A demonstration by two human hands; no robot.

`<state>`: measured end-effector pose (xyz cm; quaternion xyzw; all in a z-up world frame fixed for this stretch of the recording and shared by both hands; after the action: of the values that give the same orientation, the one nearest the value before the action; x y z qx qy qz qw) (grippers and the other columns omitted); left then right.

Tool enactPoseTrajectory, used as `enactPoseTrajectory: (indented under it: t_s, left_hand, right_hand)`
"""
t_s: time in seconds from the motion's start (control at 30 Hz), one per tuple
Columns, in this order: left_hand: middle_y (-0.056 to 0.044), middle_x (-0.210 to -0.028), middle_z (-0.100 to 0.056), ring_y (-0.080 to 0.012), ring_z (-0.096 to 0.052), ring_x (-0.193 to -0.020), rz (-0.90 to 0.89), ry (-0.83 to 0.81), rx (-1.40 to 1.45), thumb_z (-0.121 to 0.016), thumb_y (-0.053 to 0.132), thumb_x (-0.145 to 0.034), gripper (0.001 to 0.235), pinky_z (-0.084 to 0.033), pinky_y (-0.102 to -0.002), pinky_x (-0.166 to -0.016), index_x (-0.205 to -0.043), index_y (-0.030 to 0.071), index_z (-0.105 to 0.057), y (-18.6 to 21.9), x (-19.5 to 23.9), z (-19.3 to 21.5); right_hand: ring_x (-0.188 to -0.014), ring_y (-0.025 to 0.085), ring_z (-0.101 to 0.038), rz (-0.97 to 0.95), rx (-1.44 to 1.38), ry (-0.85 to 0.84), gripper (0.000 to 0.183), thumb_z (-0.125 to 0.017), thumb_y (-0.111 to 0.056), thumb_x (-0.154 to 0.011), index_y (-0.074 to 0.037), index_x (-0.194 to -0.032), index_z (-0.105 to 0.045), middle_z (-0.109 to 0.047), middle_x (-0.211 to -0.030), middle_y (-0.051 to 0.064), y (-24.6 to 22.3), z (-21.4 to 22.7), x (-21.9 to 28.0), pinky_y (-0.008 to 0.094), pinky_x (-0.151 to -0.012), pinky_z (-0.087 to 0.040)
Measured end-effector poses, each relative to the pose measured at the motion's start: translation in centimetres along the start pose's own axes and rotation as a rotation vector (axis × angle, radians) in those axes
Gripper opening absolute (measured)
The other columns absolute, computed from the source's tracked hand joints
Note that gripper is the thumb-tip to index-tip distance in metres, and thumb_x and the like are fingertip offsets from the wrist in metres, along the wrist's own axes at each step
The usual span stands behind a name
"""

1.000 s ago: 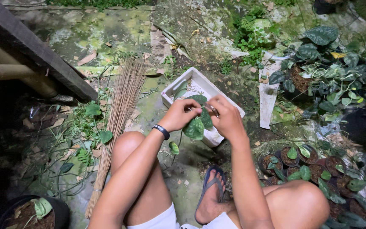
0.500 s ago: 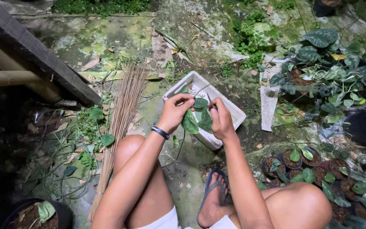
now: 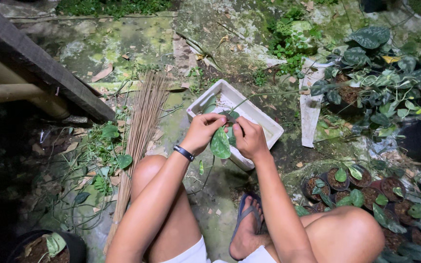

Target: The person sits on the ground and uses a knife to trim leaves and stems from a vine plant. They cut sections of the vine and place the trimmed pieces into a white plastic tray.

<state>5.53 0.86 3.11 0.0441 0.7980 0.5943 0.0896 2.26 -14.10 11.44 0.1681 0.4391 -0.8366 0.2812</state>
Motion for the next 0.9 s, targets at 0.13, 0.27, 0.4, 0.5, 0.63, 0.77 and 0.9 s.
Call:
enactPoseTrajectory:
  t_s: [0.13,0.27,0.4,0.5,0.63,0.77,0.9]
  left_hand:
    - [-0.005,-0.092,-0.073,-0.0117,-0.068,-0.082,0.035,0.003,0.001,-0.067,0.006,-0.097,0.014,-0.054,-0.027,-0.078,-0.105,-0.004,-0.073,-0.4,0.2,0.1]
    - [-0.003,-0.097,-0.072,-0.0090,-0.064,-0.091,-0.028,-0.046,-0.060,-0.067,0.004,-0.097,0.012,-0.052,-0.025,-0.085,-0.104,-0.003,-0.074,0.4,0.3,-0.2]
    - [-0.002,-0.096,-0.073,-0.0085,-0.064,-0.090,0.011,-0.042,-0.053,-0.067,0.005,-0.095,0.013,-0.053,-0.025,-0.083,-0.104,-0.001,-0.074,0.2,0.4,-0.1]
    - [-0.001,-0.093,-0.072,-0.0079,-0.063,-0.087,0.009,-0.037,-0.061,-0.068,0.005,-0.095,0.012,-0.052,-0.024,-0.081,-0.103,0.000,-0.075,0.3,0.4,-0.1]
    - [0.000,-0.089,-0.070,-0.0072,-0.061,-0.083,0.018,-0.029,-0.057,-0.069,0.005,-0.094,0.010,-0.050,-0.024,-0.076,-0.101,0.000,-0.075,0.4,0.5,-0.1]
    - [0.000,-0.088,-0.070,-0.0068,-0.060,-0.082,0.027,-0.030,-0.056,-0.069,0.006,-0.095,0.009,-0.049,-0.023,-0.074,-0.100,0.001,-0.074,0.4,0.6,-0.2]
    - [0.000,-0.090,-0.070,-0.0067,-0.061,-0.084,0.002,-0.037,-0.083,-0.068,0.005,-0.094,0.010,-0.049,-0.023,-0.076,-0.101,0.000,-0.074,0.6,0.5,-0.2]
  right_hand:
    - [-0.076,0.034,-0.070,0.024,-0.005,-0.007,0.014,-0.057,-0.014,-0.100,-0.004,-0.101,-0.067,-0.073,-0.085,0.012,-1.0,0.0,-0.2,0.041,-0.066,-0.054]
    - [-0.070,0.031,-0.070,0.016,0.013,0.016,0.012,-0.062,-0.015,-0.096,-0.006,-0.092,-0.067,-0.070,-0.079,0.011,-1.3,0.3,-0.6,0.040,-0.062,-0.053]
    - [-0.070,0.033,-0.067,0.057,0.074,0.040,0.011,-0.066,-0.015,-0.093,-0.005,-0.088,-0.067,-0.066,-0.077,0.013,-1.7,0.6,-0.4,0.041,-0.061,-0.050]
    - [-0.070,0.034,-0.067,0.066,0.072,0.046,0.011,-0.067,-0.015,-0.092,-0.004,-0.089,-0.067,-0.066,-0.077,0.013,-1.8,0.6,-0.4,0.041,-0.061,-0.050]
    - [-0.069,0.033,-0.067,0.070,0.080,0.041,0.011,-0.066,-0.014,-0.092,-0.006,-0.086,-0.067,-0.066,-0.076,0.013,-1.7,0.6,-0.4,0.042,-0.061,-0.050]
    - [-0.070,0.034,-0.067,0.073,0.062,0.045,0.012,-0.066,-0.015,-0.093,-0.005,-0.086,-0.066,-0.066,-0.077,0.013,-1.5,0.6,-0.3,0.042,-0.061,-0.050]
    - [-0.069,0.036,-0.066,0.067,0.066,0.040,0.013,-0.066,-0.015,-0.092,-0.004,-0.086,-0.065,-0.065,-0.075,0.015,-1.0,0.4,-0.2,0.042,-0.060,-0.050]
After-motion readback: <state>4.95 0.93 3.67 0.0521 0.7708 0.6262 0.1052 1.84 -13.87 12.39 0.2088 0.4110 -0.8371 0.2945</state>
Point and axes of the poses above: each hand's wrist, its own x-axis away from the middle knuckle, its own z-axis out of the back of the hand, y = z × x, the point moved 8 cm from there along -x, towards the middle knuckle
